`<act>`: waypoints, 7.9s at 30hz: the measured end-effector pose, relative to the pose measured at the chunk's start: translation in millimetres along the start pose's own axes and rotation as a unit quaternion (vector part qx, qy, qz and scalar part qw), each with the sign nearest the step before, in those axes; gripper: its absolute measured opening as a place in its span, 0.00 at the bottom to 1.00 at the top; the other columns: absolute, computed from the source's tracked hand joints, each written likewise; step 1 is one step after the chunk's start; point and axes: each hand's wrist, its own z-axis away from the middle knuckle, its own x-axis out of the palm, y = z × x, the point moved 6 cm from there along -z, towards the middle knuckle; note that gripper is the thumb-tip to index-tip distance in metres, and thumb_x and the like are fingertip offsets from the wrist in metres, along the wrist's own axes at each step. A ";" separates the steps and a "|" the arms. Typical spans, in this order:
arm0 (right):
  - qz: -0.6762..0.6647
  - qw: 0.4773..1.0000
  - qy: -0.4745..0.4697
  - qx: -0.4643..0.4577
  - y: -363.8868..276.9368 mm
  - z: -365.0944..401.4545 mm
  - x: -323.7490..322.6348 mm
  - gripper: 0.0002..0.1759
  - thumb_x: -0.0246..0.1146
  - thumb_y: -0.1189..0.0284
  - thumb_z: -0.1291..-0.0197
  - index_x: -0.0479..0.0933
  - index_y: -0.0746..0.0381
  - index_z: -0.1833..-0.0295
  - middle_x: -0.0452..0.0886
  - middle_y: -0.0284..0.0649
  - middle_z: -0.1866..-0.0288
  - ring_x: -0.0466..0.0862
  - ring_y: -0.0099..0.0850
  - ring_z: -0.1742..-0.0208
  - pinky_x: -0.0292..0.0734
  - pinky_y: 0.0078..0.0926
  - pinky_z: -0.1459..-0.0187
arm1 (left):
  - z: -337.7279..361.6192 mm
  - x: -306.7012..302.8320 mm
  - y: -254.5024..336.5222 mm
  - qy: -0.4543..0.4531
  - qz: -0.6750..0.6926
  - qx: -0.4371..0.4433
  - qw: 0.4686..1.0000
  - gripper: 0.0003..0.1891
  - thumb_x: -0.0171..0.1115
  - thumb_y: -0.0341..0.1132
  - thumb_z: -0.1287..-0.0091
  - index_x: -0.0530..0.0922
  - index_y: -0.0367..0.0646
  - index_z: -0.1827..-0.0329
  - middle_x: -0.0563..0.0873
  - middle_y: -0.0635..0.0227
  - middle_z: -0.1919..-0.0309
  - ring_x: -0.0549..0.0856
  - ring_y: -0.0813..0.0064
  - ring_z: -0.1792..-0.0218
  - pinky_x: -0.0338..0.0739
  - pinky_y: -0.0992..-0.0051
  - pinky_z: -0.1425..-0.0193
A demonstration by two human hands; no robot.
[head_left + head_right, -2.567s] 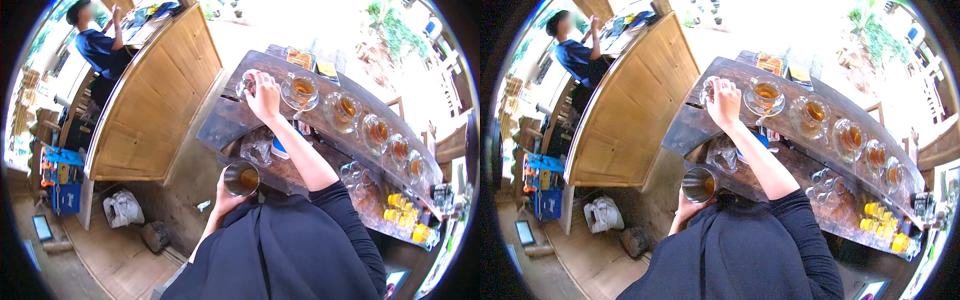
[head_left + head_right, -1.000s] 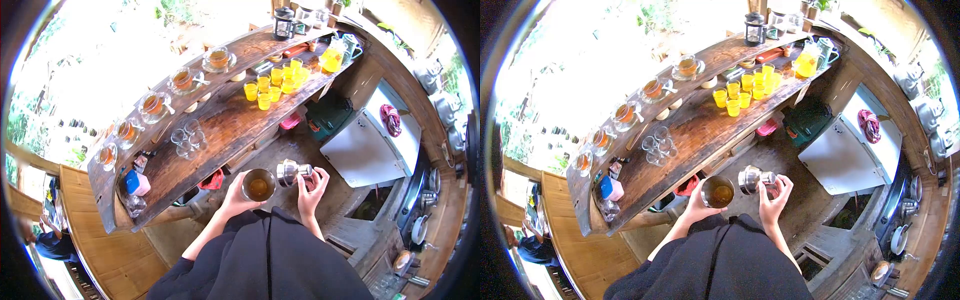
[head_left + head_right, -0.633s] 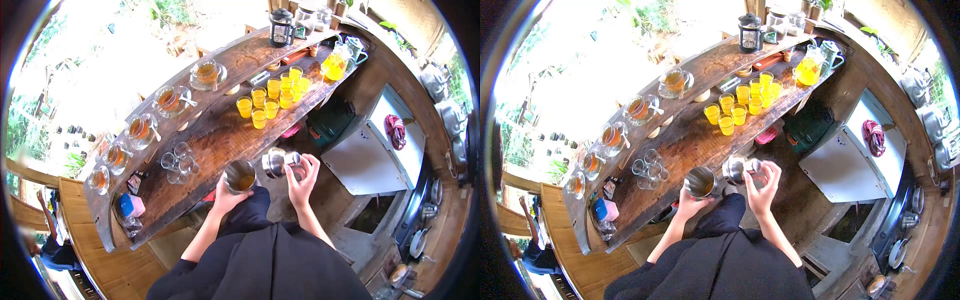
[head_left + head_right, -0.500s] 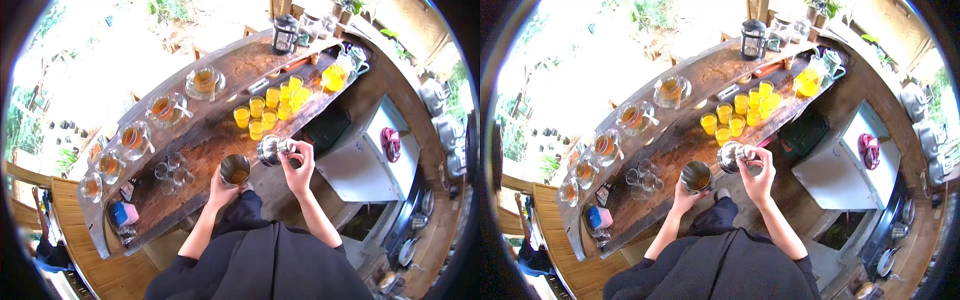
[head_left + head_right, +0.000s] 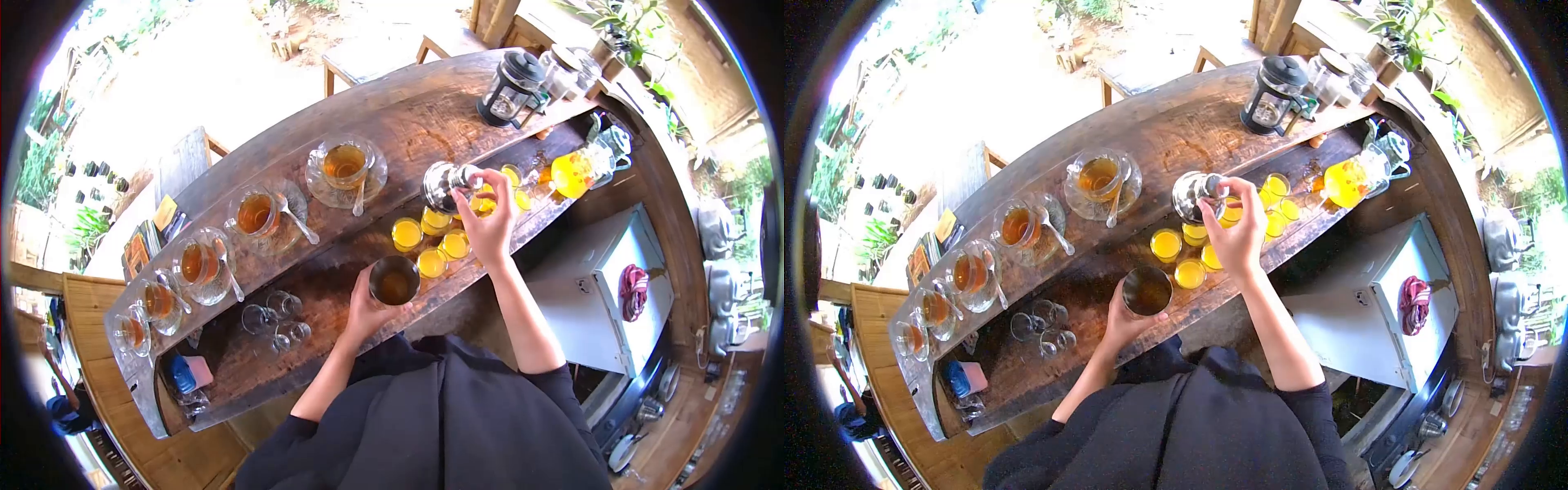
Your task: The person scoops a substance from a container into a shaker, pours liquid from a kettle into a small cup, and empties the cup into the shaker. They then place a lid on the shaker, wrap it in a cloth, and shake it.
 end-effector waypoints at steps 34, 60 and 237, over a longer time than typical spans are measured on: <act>0.075 0.980 0.179 0.044 250.4 -51.8 -298.6 0.16 0.65 0.82 0.44 0.73 0.65 0.49 0.77 0.41 0.53 0.77 0.34 0.52 0.68 0.29 0.51 | -108.2 259.6 157.1 0.168 -0.070 0.351 0.919 0.29 0.52 0.48 0.31 0.64 0.31 0.37 0.79 0.46 0.51 0.81 0.54 0.50 0.72 0.56 0.39; -0.002 0.955 0.173 0.241 528.8 -164.9 -426.2 0.14 0.64 0.63 0.31 0.75 0.61 0.64 0.76 0.30 0.71 0.73 0.16 0.68 0.68 0.18 0.63 | -241.7 456.2 -14.4 0.114 0.042 -0.053 0.991 0.16 0.70 0.28 0.37 0.80 0.39 0.47 0.85 0.67 0.53 0.83 0.73 0.48 0.75 0.70 0.38; -0.346 0.863 -0.110 0.350 123.6 27.3 -254.6 0.18 0.61 0.83 0.37 0.68 0.58 0.78 0.64 0.23 0.79 0.62 0.14 0.76 0.55 0.14 0.72 | 58.1 -0.7 121.6 0.368 -0.409 0.035 0.834 0.22 0.71 0.25 0.52 0.85 0.48 0.50 0.85 0.67 0.60 0.82 0.62 0.56 0.74 0.63 0.43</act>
